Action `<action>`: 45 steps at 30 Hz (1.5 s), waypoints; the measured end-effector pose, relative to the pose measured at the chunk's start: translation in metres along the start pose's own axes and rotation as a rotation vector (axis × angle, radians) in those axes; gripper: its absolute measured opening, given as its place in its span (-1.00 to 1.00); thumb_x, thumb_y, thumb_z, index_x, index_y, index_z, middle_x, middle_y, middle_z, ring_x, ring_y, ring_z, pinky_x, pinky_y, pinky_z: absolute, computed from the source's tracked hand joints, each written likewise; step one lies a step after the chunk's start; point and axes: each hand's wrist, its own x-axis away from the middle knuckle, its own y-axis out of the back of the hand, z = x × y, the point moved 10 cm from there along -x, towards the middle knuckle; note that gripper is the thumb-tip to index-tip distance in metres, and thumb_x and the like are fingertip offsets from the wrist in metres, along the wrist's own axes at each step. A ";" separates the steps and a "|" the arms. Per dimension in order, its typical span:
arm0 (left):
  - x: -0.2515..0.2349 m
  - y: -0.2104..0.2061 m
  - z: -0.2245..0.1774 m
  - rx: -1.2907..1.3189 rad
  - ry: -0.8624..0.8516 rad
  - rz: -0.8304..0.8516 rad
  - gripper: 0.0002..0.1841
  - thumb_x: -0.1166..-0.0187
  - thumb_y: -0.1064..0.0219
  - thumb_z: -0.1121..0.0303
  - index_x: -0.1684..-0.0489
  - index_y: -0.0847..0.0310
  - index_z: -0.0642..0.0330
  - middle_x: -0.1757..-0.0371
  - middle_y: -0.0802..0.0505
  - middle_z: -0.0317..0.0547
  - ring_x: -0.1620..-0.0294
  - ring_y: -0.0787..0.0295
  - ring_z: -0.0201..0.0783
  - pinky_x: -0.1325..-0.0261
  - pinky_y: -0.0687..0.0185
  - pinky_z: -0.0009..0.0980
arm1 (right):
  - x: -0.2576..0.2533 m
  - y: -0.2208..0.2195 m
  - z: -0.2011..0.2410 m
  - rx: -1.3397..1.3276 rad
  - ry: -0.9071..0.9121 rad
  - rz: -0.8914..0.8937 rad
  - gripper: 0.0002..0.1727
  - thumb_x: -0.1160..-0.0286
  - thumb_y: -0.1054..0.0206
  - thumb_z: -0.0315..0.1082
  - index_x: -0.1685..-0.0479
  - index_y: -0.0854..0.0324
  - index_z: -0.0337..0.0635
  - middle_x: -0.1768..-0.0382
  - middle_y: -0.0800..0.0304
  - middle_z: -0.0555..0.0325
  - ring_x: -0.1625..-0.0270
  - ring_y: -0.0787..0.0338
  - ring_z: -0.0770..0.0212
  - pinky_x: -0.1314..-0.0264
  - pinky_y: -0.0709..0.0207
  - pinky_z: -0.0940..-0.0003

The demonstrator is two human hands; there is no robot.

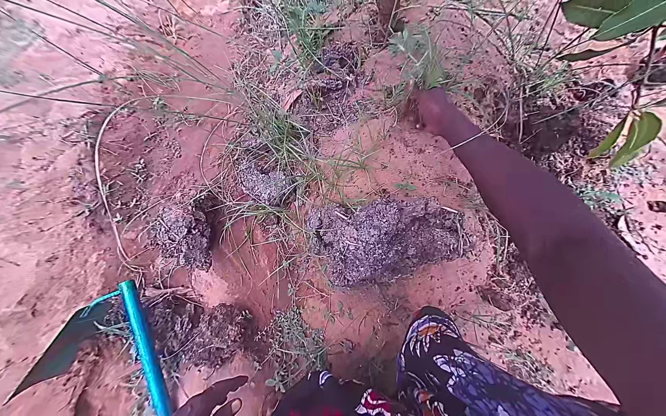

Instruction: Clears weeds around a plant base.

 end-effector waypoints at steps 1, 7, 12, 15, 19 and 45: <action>0.001 -0.002 0.000 0.001 -0.008 0.002 -0.51 -0.84 -0.13 0.27 -0.64 -0.41 0.39 -0.53 -0.62 0.42 -0.50 -0.62 0.34 -0.62 -0.37 0.19 | 0.006 -0.006 -0.004 -0.023 0.018 0.048 -0.53 -0.93 0.15 -0.01 0.12 -0.56 -0.12 0.54 -0.59 0.32 0.66 -0.42 0.44 0.58 -0.32 0.50; 0.001 -0.021 -0.002 -0.006 -0.026 0.059 -0.50 -0.84 -0.14 0.26 -0.63 -0.42 0.42 -0.54 -0.60 0.44 -0.54 -0.58 0.35 -0.66 -0.33 0.17 | 0.063 0.010 -0.050 -0.126 0.043 -0.161 -0.64 -0.89 0.03 -0.18 0.39 -0.39 -0.03 0.63 -0.33 0.38 0.68 -0.30 0.47 0.60 -0.23 0.56; 0.003 -0.029 -0.008 -0.004 -0.016 0.092 -0.50 -0.85 -0.12 0.25 -0.64 -0.41 0.41 -0.56 -0.60 0.42 -0.55 -0.57 0.34 -0.68 -0.30 0.16 | 0.113 0.050 -0.030 -0.179 0.159 -0.271 -0.56 -0.85 -0.06 -0.18 0.61 -0.33 0.11 0.76 -0.36 0.50 0.74 -0.33 0.54 0.62 -0.27 0.61; -0.003 -0.025 -0.005 -0.014 -0.021 0.088 -0.50 -0.85 -0.13 0.26 -0.65 -0.40 0.41 -0.56 -0.60 0.44 -0.52 -0.59 0.36 -0.65 -0.33 0.18 | 0.118 0.100 -0.032 -0.143 0.160 -0.405 -0.56 -0.88 0.00 -0.12 0.53 -0.43 0.05 0.70 -0.46 0.49 0.70 -0.43 0.53 0.54 -0.41 0.57; -0.013 -0.013 0.000 -0.020 -0.029 0.051 -0.48 -0.82 -0.17 0.22 -0.64 -0.42 0.38 -0.54 -0.61 0.43 -0.54 -0.58 0.36 -0.65 -0.32 0.22 | 0.076 0.120 -0.042 -0.168 0.137 -0.370 -0.81 -0.79 -0.20 -0.21 0.13 -0.58 -0.11 0.59 -0.50 0.43 0.66 -0.49 0.50 0.51 -0.54 0.55; -0.013 -0.019 0.008 -0.049 -0.007 0.030 -0.47 -0.81 -0.18 0.23 -0.65 -0.41 0.40 -0.56 -0.58 0.47 -0.56 -0.52 0.45 -0.66 -0.25 0.28 | 0.019 0.051 -0.025 0.116 0.085 -0.426 -0.40 -0.86 -0.04 0.05 -0.20 -0.57 -0.45 0.00 -0.64 -0.15 -0.05 -0.61 0.05 -0.21 -0.46 0.03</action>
